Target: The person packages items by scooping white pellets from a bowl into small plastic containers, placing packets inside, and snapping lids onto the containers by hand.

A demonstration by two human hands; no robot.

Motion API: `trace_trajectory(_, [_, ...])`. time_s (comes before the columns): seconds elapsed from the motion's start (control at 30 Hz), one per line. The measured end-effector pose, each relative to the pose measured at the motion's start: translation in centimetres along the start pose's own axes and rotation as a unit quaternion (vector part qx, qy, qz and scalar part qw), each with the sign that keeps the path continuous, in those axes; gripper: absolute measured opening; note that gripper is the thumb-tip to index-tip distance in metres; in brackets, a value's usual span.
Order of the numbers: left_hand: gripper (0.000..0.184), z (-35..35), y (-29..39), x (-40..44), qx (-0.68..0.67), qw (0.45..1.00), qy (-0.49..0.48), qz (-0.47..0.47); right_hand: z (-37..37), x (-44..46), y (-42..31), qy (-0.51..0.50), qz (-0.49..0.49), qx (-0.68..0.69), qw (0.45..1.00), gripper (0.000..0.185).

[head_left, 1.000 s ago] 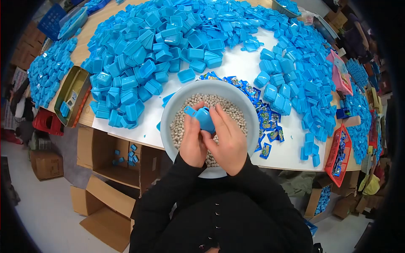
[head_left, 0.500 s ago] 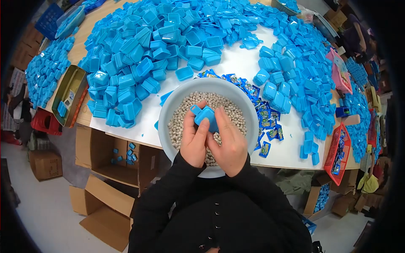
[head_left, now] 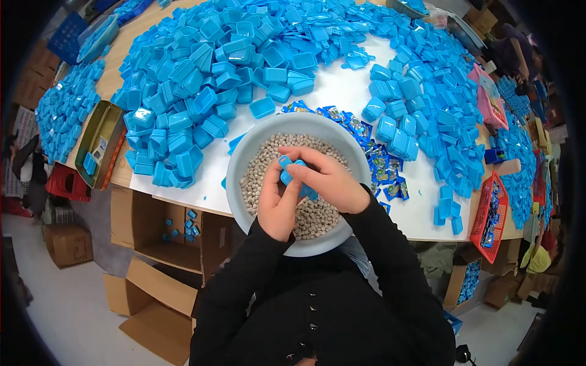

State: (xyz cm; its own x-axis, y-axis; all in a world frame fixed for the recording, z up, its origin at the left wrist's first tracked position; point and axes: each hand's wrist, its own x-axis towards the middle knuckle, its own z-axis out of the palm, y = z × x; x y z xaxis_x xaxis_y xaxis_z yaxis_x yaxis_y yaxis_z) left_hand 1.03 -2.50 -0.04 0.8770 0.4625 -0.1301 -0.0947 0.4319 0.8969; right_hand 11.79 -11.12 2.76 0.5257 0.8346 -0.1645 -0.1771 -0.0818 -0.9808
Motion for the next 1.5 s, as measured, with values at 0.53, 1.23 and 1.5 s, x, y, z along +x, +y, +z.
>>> trace_trajectory(0.53, [0.044, 0.0, -0.3, 0.2, 0.201, 0.967, -0.025, 0.157, -0.3, -0.5, 0.0, -0.041, -0.024, -0.047, 0.998, 0.039])
trace_trajectory(1.23, [0.059, -0.1, 0.8, 0.9, -0.231, 0.972, -0.005, -0.040, -0.7, -2.7, 1.6, 0.021, 0.044, 0.181, 0.982, 0.049])
trace_trajectory(1.5, [0.061, -0.1, 0.4, 0.7, -0.182, 0.983, -0.007, -0.024, 0.2, -3.4, 2.2, 0.065, 0.044, 0.230, 0.970, 0.049])
